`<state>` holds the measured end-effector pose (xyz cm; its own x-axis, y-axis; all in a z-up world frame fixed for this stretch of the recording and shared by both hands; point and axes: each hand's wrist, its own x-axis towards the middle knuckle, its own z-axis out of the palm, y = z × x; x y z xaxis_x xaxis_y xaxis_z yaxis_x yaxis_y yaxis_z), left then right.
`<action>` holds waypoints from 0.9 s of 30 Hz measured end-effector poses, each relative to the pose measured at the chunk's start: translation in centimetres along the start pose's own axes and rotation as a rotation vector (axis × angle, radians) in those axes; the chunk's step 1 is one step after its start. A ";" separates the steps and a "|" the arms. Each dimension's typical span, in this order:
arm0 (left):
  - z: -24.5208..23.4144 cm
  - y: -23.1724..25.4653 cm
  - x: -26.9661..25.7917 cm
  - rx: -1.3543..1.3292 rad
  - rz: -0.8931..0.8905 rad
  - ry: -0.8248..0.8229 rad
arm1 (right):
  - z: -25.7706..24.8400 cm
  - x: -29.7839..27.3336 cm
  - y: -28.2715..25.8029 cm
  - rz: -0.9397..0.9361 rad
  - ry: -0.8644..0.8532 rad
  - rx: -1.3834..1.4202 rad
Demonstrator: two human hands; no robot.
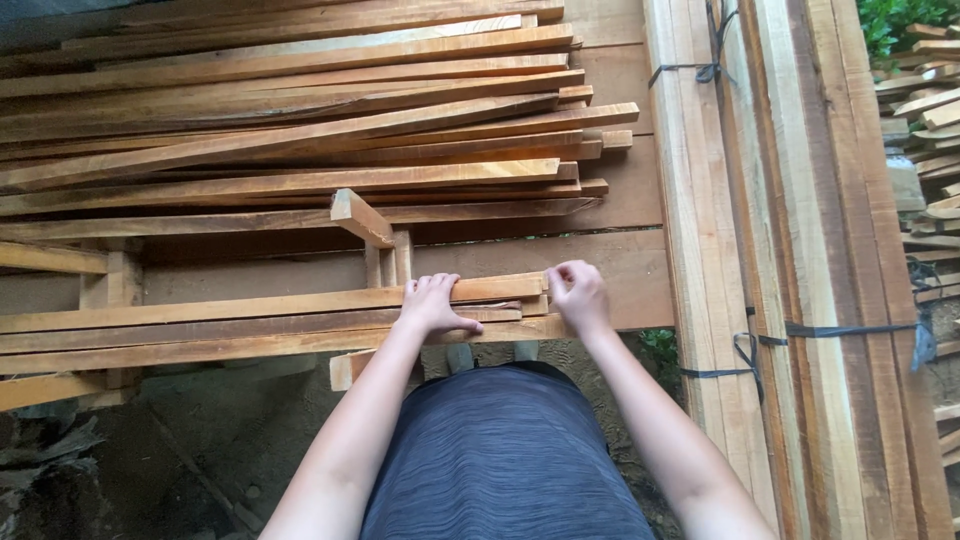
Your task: The recorder is organizing and bundling long wooden slats together using black plastic strips or ties.
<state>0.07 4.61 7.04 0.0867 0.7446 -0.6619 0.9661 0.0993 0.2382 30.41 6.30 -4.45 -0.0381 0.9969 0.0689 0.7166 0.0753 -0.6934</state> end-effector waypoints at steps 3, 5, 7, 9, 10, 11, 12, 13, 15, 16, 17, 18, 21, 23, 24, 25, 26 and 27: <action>0.8 -0.9 1.2 0.006 -0.005 -0.022 | -2.1 -1.8 -9.0 -0.484 -0.167 -0.128; 1.1 -0.8 1.4 0.012 -0.009 -0.039 | -1.7 -2.9 -10.0 -0.506 -0.193 -0.186; 0.3 -1.1 1.2 0.024 -0.021 -0.043 | -0.9 -2.9 -10.9 -0.538 -0.210 -0.236; 0.0 -0.6 0.7 0.018 -0.009 -0.043 | -1.0 -3.1 -10.4 -0.578 -0.163 -0.226; -0.1 -0.3 0.6 0.015 -0.006 -0.046 | -1.4 -3.1 -10.2 -0.576 -0.166 -0.229; -0.1 0.0 0.4 0.014 -0.005 -0.043 | -1.8 -3.1 -9.9 -0.586 -0.170 -0.257; -0.6 -0.2 0.4 0.017 -0.009 -0.034 | -1.8 -2.7 -10.1 -0.601 -0.168 -0.278; -1.0 -0.1 0.0 0.019 -0.012 -0.031 | -2.1 -2.6 -9.0 -0.604 -0.166 -0.275; -1.5 0.4 -0.9 0.015 0.009 -0.036 | -3.1 -2.8 -6.6 -0.501 -0.216 -0.278; -1.4 0.3 -0.5 0.013 0.013 -0.037 | -3.5 -2.4 -5.7 -0.499 -0.217 -0.283; -1.3 0.2 -0.1 0.018 0.012 -0.033 | -4.0 -2.1 -4.7 -0.482 -0.245 -0.265; -0.9 0.0 -0.1 0.024 0.010 -0.036 | -4.4 -2.3 -3.8 -0.459 -0.277 -0.245; -1.7 0.6 -0.9 -0.036 0.004 -0.029 | -6.6 -1.5 -4.9 -0.240 -0.388 0.036; -1.8 0.5 -1.0 -0.039 -0.005 -0.002 | -4.9 -0.2 -2.5 0.059 -0.354 0.191; -1.5 0.7 -1.1 -0.048 -0.013 0.015 | -4.3 0.0 -1.1 0.365 -0.316 0.341; -1.5 0.7 -0.5 -0.049 -0.009 0.012 | -3.3 0.9 -0.3 0.369 -0.315 0.337; -1.4 0.5 -0.1 -0.049 -0.025 0.004 | -2.1 1.5 0.4 0.404 -0.379 0.309; -1.3 0.3 0.3 -0.049 -0.042 -0.004 | -0.9 2.1 1.2 0.439 -0.443 0.281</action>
